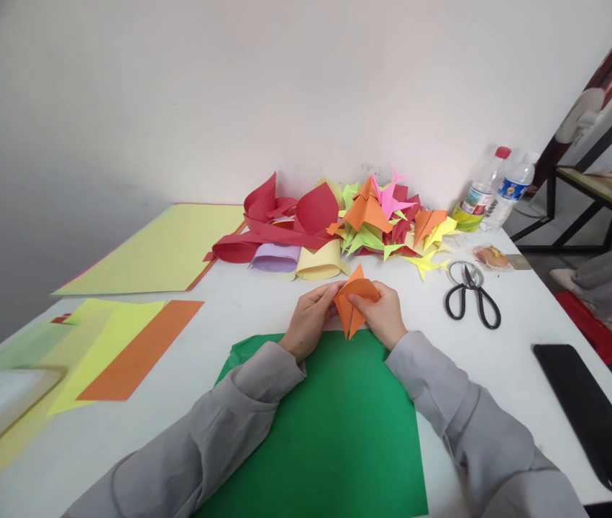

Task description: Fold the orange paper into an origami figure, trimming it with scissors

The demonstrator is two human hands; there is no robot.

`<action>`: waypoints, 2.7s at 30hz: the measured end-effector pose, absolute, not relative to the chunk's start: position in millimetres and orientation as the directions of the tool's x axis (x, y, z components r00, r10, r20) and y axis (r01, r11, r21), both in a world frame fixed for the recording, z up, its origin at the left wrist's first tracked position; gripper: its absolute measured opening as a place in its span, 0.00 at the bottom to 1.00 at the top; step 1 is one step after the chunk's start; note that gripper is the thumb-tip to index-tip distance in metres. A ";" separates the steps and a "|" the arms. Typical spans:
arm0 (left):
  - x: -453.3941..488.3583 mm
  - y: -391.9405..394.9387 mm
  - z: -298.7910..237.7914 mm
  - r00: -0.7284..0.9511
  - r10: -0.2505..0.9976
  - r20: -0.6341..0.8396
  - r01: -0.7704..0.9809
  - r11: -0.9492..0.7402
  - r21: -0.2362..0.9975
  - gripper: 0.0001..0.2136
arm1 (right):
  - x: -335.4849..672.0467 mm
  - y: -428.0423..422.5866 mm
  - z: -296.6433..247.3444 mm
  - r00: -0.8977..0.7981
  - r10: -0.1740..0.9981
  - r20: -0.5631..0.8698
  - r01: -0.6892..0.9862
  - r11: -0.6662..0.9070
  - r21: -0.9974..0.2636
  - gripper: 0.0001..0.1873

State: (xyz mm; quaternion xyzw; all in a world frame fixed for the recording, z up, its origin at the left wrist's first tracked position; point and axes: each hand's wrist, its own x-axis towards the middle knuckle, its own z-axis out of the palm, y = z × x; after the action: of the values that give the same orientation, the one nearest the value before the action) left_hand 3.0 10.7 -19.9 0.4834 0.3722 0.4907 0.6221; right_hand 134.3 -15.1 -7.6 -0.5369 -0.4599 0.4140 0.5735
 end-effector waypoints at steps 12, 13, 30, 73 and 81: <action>4.1 6.0 -19.1 0.245 0.970 -0.009 -0.114 0.038 0.993 0.18 | 135.6 -13.1 -15.1 0.286 0.952 0.111 0.106 0.083 -0.991 0.13; 4.4 5.3 -18.4 0.236 0.972 -0.019 -0.107 0.046 0.993 0.18 | 135.9 -13.1 -15.9 0.289 0.951 0.110 0.112 0.081 -0.990 0.13; 4.0 1.6 -13.6 0.227 0.958 0.177 -0.066 -0.166 0.984 0.18 | 134.8 -17.1 -7.3 0.265 0.962 0.064 -0.060 0.082 -0.995 0.16; 3.7 -0.8 -13.5 0.283 0.959 0.031 -0.127 0.006 0.992 0.16 | 137.5 -16.9 -10.8 0.262 0.959 0.106 -0.061 0.126 -0.990 0.18; 3.0 0.4 -17.8 0.270 0.962 -0.045 -0.140 0.085 0.987 0.18 | 138.6 -16.0 -14.4 0.235 0.966 0.112 -0.070 0.132 -0.989 0.16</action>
State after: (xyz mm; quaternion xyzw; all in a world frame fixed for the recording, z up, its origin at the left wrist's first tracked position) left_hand 3.0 0.4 -17.8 0.5067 0.4056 0.4481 0.6148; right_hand 138.6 -16.0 -14.4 -0.5008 -0.4468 0.4278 0.6054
